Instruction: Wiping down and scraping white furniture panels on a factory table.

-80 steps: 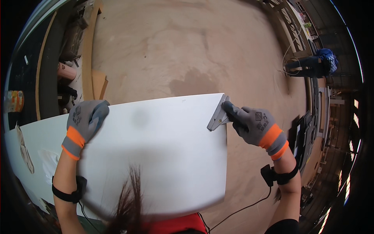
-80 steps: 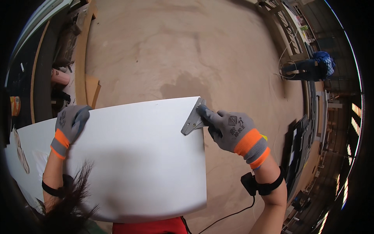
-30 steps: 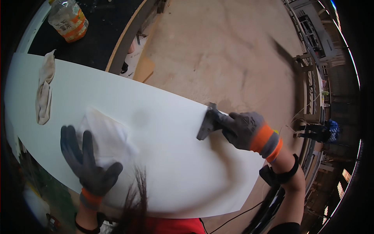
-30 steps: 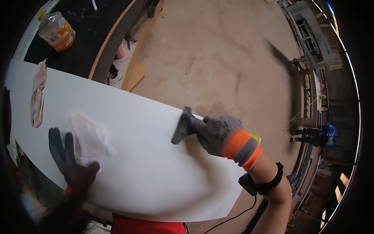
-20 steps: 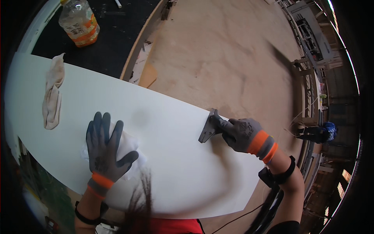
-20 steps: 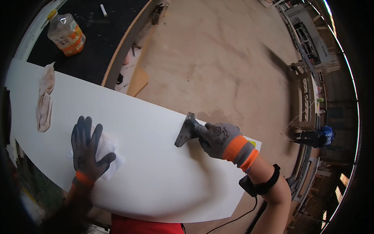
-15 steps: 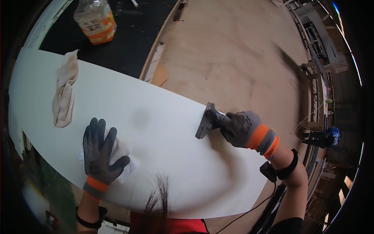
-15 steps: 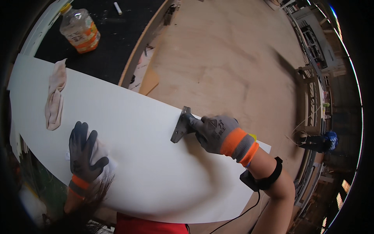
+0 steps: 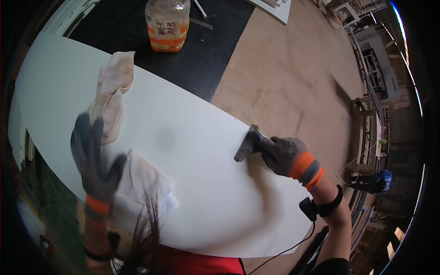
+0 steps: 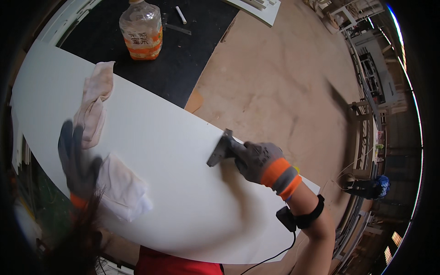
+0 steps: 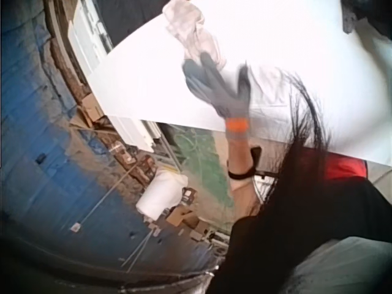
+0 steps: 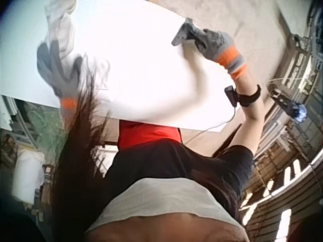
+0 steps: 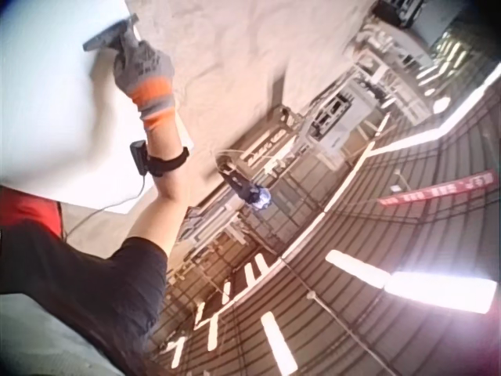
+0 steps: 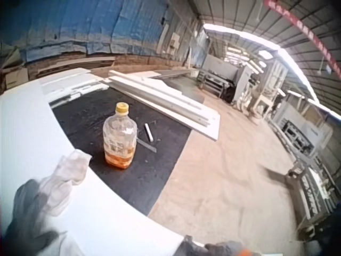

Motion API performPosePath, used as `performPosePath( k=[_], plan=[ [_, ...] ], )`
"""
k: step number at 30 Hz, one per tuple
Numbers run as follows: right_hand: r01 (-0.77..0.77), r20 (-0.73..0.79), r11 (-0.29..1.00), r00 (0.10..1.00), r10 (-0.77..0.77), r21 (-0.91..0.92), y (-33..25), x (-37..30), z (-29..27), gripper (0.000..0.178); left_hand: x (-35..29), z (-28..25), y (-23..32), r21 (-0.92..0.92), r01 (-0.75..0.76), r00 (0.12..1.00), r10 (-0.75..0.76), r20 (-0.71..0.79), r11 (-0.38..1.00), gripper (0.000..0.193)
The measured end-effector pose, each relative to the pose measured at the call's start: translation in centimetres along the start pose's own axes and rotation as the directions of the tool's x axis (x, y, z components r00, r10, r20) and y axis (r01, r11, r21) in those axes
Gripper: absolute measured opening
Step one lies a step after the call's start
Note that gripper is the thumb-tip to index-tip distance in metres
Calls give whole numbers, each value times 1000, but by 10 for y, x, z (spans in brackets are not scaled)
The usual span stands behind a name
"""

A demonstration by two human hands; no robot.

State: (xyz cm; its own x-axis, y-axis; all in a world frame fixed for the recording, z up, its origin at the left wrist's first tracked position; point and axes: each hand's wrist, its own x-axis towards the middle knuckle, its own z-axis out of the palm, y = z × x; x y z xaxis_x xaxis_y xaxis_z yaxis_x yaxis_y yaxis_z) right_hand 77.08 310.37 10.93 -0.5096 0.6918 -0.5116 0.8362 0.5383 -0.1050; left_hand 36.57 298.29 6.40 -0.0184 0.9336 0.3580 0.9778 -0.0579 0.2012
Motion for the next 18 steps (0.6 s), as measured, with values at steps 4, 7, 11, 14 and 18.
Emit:
performPosePath(
  k=[4, 7, 11, 14, 18],
  plan=[
    [25, -2, 1000, 1000, -25, 16, -3, -1, 0, 28, 58, 34, -40, 154, -50, 999, 46, 26, 987, 71],
    [44, 26, 999, 999, -44, -16, -12, 18, -7, 26, 75, 59, -50, 285, -3, 982, -51, 180, 959, 63],
    [112, 12, 992, 994, -111, -60, -23, 39, -16, 25, 65, 59, -90, 122, 230, 961, -245, 126, 965, 48],
    [97, 91, 992, 992, -89, -87, -41, 54, -32, 24, 53, 39, -113, 120, 327, 938, -338, 81, 937, 44],
    [142, 63, 986, 989, -137, -84, -54, 65, -45, 27, 33, 15, -139, 146, 263, 963, -270, 24, 954, 45]
  ],
)
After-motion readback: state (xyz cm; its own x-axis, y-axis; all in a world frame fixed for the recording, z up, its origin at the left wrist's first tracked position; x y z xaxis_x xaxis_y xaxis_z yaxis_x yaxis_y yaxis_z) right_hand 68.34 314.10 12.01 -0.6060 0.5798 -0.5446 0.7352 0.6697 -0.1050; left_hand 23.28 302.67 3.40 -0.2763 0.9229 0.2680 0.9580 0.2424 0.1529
